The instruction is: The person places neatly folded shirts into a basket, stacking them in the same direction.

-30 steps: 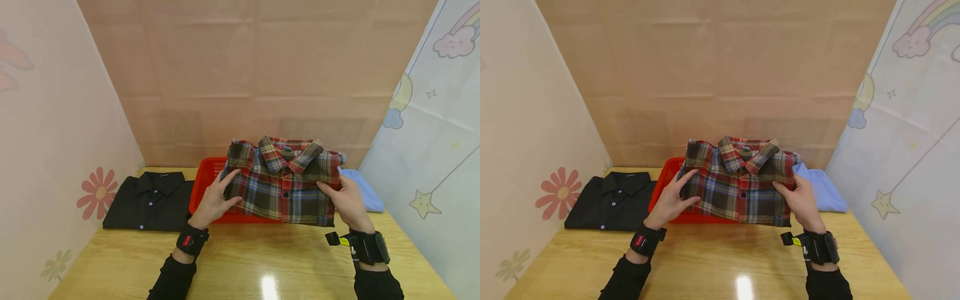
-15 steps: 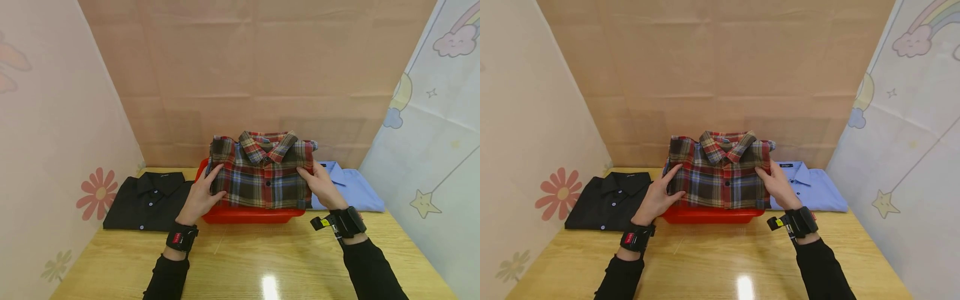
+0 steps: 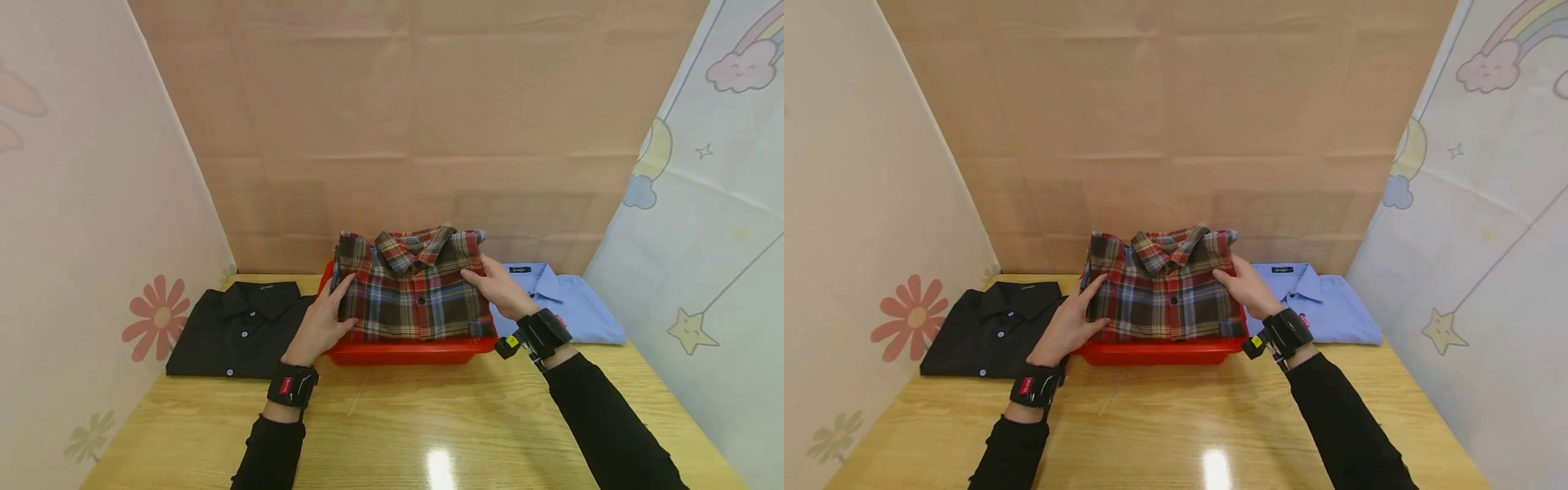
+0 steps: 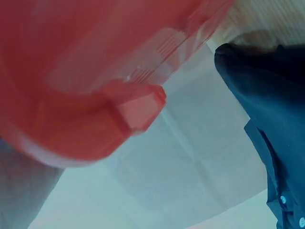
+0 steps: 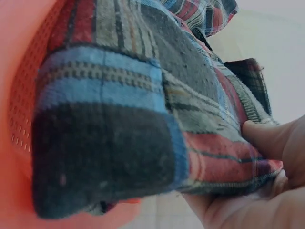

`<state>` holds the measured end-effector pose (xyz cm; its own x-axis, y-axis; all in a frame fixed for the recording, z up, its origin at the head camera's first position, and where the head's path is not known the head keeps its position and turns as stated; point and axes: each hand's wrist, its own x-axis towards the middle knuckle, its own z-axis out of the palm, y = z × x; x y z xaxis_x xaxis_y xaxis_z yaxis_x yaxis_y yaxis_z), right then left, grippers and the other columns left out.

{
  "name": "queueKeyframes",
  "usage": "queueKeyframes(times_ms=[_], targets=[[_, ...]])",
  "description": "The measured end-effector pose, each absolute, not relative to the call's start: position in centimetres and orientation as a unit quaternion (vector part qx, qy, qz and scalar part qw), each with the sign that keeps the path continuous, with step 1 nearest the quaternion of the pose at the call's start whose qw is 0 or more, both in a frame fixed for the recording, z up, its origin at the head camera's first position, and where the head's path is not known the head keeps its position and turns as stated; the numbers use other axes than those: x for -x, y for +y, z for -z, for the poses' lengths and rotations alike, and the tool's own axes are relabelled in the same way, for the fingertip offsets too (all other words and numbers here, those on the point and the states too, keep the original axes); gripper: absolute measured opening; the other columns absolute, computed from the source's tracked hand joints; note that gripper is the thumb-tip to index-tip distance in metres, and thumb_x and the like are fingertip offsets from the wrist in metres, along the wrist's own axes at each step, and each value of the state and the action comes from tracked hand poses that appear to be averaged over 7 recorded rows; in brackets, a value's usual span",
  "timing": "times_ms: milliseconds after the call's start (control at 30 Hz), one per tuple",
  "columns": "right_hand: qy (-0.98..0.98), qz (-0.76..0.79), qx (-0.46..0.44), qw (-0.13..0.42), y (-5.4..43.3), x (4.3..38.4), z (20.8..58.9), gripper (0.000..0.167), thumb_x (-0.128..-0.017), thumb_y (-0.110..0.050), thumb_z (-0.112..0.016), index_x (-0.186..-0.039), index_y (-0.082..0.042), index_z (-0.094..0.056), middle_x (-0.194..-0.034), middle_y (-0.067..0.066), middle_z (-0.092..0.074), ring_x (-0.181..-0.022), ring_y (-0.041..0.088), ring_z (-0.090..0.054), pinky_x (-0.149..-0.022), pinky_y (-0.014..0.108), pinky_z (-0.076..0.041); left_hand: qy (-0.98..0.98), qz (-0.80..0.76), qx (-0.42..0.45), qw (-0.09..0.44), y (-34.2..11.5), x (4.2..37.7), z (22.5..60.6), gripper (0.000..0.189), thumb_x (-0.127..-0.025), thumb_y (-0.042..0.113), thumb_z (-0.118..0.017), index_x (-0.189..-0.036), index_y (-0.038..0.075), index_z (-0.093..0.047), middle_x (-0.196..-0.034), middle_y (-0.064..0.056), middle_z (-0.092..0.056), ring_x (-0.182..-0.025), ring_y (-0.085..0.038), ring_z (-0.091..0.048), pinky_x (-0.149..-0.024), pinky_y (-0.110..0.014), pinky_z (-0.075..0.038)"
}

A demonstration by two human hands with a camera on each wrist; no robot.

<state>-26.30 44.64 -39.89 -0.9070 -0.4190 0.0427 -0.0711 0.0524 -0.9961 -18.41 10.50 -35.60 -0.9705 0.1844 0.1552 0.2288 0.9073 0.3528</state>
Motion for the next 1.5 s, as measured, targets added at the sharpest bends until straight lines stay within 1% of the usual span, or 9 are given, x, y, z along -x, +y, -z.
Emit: queueKeyframes(times_ms=[133,233,367,467,567,733,833,1133,1500], targets=[[0.731,0.646,0.172,0.138,43.8,26.8,40.0,0.056,-0.106,-0.017,-0.041,-0.157,-0.008,-0.018,-0.157,0.022,-0.029,-0.143,0.043,-0.029,-0.113,0.056,-0.032,-0.975,0.184,0.111,0.059,10.2,18.8,36.1,0.085,-0.086,0.013,-0.075,-0.156,0.021,-0.028,-0.156,-0.03,-0.023,-0.044,-0.022,-0.043,-0.046,-0.031,-0.037],[0.755,0.619,0.16,0.142,43.3,27.2,40.2,0.061,-0.106,-0.018,-0.043,-0.158,-0.008,-0.012,-0.161,0.021,-0.019,-0.148,0.042,-0.016,-0.116,0.058,-0.024,-0.976,0.17,0.119,0.065,10.1,18.9,36.4,0.08,-0.087,0.015,-0.074,-0.154,0.017,-0.031,-0.154,-0.032,-0.027,-0.081,-0.038,-0.064,-0.074,-0.047,-0.052],[0.786,0.581,0.147,0.154,42.9,27.5,40.6,0.062,-0.106,-0.018,-0.042,-0.157,-0.002,-0.01,-0.161,0.025,-0.015,-0.147,0.046,-0.015,-0.115,0.061,-0.022,-0.98,0.139,0.123,0.065,10.0,19.0,36.9,0.076,-0.088,0.019,-0.073,-0.153,0.013,-0.034,-0.15,-0.031,-0.036,-0.136,-0.045,-0.04,-0.11,-0.067,-0.025],[0.802,0.556,0.152,0.156,42.6,27.8,41.0,0.056,-0.106,-0.016,-0.043,-0.154,0.002,-0.02,-0.154,0.029,-0.028,-0.14,0.045,-0.03,-0.112,0.058,-0.03,-0.983,0.125,0.122,0.057,9.9,18.9,37.2,0.073,-0.09,0.021,-0.071,-0.153,0.012,-0.035,-0.148,-0.028,-0.042,-0.139,-0.041,-0.037,-0.112,-0.068,-0.019],[0.821,0.526,0.162,0.153,42.4,28.0,41.0,0.044,-0.105,-0.015,-0.044,-0.143,0.006,-0.035,-0.134,0.029,-0.043,-0.119,0.041,-0.045,-0.098,0.049,-0.04,-0.985,0.12,0.118,0.047,9.9,18.8,37.4,0.071,-0.091,0.023,-0.069,-0.153,0.013,-0.035,-0.147,-0.026,-0.044,-0.141,-0.04,-0.036,-0.113,-0.069,-0.016],[0.855,0.471,0.161,0.147,42.2,28.2,40.8,0.021,-0.103,-0.012,-0.048,-0.112,0.007,-0.048,-0.097,0.019,-0.047,-0.084,0.03,-0.048,-0.074,0.039,-0.04,-0.988,0.104,0.112,0.028,9.9,18.7,37.6,0.069,-0.093,0.028,-0.067,-0.153,0.013,-0.035,-0.148,-0.026,-0.044,-0.142,-0.04,-0.035,-0.113,-0.07,-0.014],[0.876,0.432,0.159,0.146,42.1,28.3,40.7,0.018,-0.101,-0.012,-0.052,-0.091,0.0,-0.043,-0.078,0.008,-0.035,-0.067,0.021,-0.039,-0.063,0.032,-0.034,-0.99,0.089,0.107,0.015,9.9,18.7,37.6,0.068,-0.095,0.033,-0.064,-0.153,0.013,-0.035,-0.149,-0.025,-0.043,-0.141,-0.039,-0.036,-0.114,-0.069,-0.014],[0.9,0.361,0.186,0.156,41.7,29.1,41.1,0.016,-0.096,-0.01,-0.058,-0.105,0.003,-0.056,-0.096,0.013,-0.058,-0.087,0.026,-0.054,-0.074,0.034,-0.044,-0.994,0.045,0.096,-0.005,10.3,18.8,37.6,0.061,-0.097,0.039,-0.059,-0.149,0.011,-0.043,-0.147,-0.02,-0.048,-0.139,-0.034,-0.042,-0.117,-0.063,-0.014],[0.921,0.287,0.198,0.172,41.4,29.6,41.1,0.012,-0.093,-0.006,-0.055,-0.1,0.003,-0.056,-0.087,0.013,-0.057,-0.076,0.025,-0.056,-0.066,0.032,-0.046,-0.996,0.016,0.077,-0.031,10.5,18.8,37.6,0.059,-0.097,0.04,-0.058,-0.147,0.012,-0.046,-0.144,-0.018,-0.051,-0.139,-0.033,-0.041,-0.119,-0.06,-0.01]])
